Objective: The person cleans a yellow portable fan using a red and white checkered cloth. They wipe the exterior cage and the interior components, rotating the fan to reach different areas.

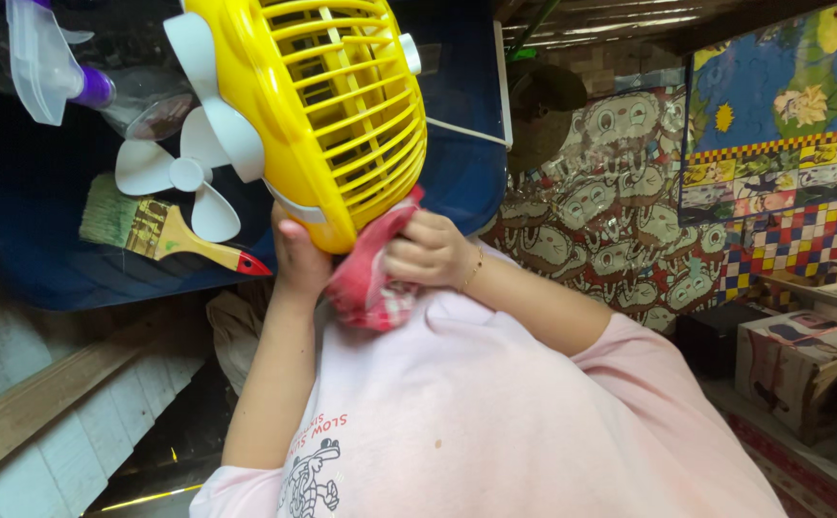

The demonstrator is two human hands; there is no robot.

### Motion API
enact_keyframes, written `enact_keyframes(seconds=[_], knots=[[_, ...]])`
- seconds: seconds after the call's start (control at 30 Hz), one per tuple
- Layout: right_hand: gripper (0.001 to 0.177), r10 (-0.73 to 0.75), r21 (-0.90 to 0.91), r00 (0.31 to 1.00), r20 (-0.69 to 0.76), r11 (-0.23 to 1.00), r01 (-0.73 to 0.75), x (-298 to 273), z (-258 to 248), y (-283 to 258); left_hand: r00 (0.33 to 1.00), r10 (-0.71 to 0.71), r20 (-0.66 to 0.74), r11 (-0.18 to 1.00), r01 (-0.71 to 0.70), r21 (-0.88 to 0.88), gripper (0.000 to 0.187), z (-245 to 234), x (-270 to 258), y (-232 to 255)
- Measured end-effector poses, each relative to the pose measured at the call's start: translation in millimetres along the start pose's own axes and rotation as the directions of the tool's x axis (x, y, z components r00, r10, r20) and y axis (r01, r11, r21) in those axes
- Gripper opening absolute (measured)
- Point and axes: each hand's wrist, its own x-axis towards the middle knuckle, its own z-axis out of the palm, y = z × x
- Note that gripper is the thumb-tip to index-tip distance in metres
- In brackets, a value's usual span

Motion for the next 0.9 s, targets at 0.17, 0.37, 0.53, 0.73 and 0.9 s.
enact_keyframes(seconds=[0.17,0.37,0.53,0.73,0.9], knots=[[0.023,0.207,-0.089,0.971,-0.118,0.972,-0.217,-12,-18,46,1.000,0.026,0.009,0.999,-0.026,-0.043,0.103,-4,2,-3],[0.031,0.435,0.236,0.888,-0.152,0.888,-0.395,-10,-2,18,1.000,-0.004,0.025,1.000,0.004,-0.004,0.105,-4,-4,-5],[0.041,0.303,0.504,0.953,0.020,0.820,-0.271,-30,6,9,0.998,-0.025,0.054,0.992,0.031,-0.123,0.105,-7,-4,-3],[0.046,0.765,0.920,0.565,0.309,-0.090,-0.381,-10,-4,39,1.000,0.002,0.028,0.999,-0.003,0.032,0.107,-8,-8,-13],[0.046,0.435,0.459,0.895,0.097,0.778,-0.428,23,-23,11,0.999,-0.009,0.042,1.000,0.008,0.009,0.107,-5,-4,-4]])
